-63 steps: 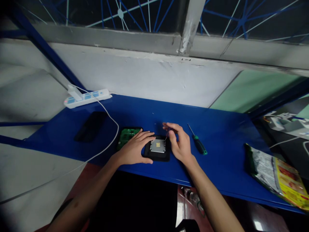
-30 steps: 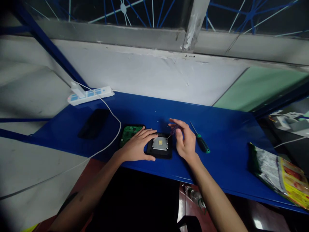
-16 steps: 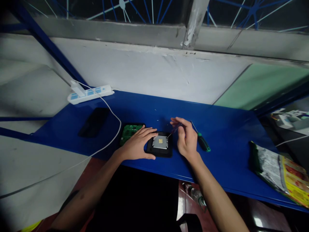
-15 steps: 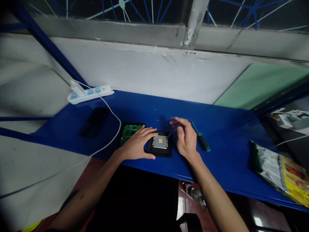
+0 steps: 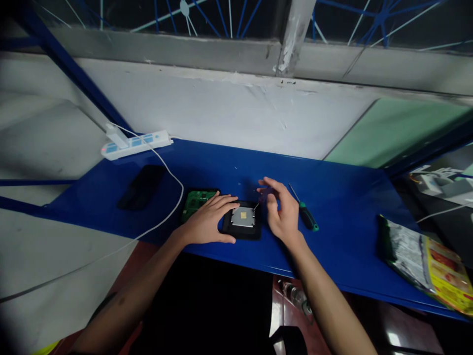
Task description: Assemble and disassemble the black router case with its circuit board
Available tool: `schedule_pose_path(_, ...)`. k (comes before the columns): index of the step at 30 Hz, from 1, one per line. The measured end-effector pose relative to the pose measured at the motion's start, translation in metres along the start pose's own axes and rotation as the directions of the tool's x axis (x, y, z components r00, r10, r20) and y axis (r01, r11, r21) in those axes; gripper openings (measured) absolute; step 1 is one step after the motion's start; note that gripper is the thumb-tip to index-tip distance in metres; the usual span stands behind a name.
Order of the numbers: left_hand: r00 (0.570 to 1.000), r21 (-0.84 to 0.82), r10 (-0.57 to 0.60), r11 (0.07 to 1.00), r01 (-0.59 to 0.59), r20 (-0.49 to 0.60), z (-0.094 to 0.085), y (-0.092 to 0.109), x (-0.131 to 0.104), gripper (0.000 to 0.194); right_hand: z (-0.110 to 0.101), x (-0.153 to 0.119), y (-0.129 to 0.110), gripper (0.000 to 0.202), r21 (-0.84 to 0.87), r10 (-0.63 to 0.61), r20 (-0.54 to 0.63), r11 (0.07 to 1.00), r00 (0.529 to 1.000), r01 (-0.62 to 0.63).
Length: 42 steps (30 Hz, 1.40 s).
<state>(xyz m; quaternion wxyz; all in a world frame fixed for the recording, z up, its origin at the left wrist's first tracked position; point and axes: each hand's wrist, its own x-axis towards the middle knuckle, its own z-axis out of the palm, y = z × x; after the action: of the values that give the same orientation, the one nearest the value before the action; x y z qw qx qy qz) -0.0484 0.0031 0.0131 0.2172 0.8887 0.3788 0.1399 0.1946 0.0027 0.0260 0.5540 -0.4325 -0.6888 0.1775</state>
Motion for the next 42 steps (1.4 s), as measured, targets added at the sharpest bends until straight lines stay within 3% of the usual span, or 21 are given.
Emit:
schedule_pose_path(3,1.000,0.006,-0.013,1.000,0.013,0.009,-0.001,0.001,0.001,0.090,-0.002,0.003,0.000,0.027,-0.034,-0.064,-0.010,0.997,0.998,0.063)
schedule_pose_path(7,1.000,-0.004,-0.002,1.000,0.002,-0.001,0.000,0.000,0.000,0.091,-0.002,0.005,-0.002,0.033,-0.180,-0.148,-0.040,0.974,0.988,0.138)
schedule_pose_path(12,1.000,0.001,-0.004,1.000,0.005,-0.004,0.002,-0.002,-0.001,0.093,0.000,0.000,-0.004,0.038,-0.046,-0.018,-0.039,0.999,0.999,0.017)
schedule_pose_path(16,1.000,0.011,-0.011,1.000,0.011,0.002,0.001,-0.001,0.000,0.092,-0.001,0.001,-0.003,0.032,-0.035,-0.059,-0.011,0.998,0.998,0.058)
schedule_pose_path(22,1.000,0.008,-0.011,1.000,0.011,0.005,-0.001,0.001,0.001,0.092,-0.001,0.006,-0.002,0.040,-0.199,-0.099,-0.039,0.976,0.994,0.089)
schedule_pose_path(26,1.000,0.009,-0.015,1.000,0.014,0.022,-0.002,0.001,0.000,0.093,0.001,0.004,0.000,0.048,-0.146,-0.029,-0.067,0.989,0.997,0.019)
schedule_pose_path(35,1.000,0.014,-0.008,1.000,0.008,0.000,0.001,0.000,-0.001,0.091,0.001,0.002,0.009,0.040,-0.061,0.032,-0.211,0.997,0.977,-0.045)
schedule_pose_path(42,1.000,0.007,0.005,1.000,-0.005,-0.020,0.003,-0.001,-0.001,0.091,0.002,0.002,0.010,0.035,-0.057,0.029,-0.171,0.998,0.985,-0.039)
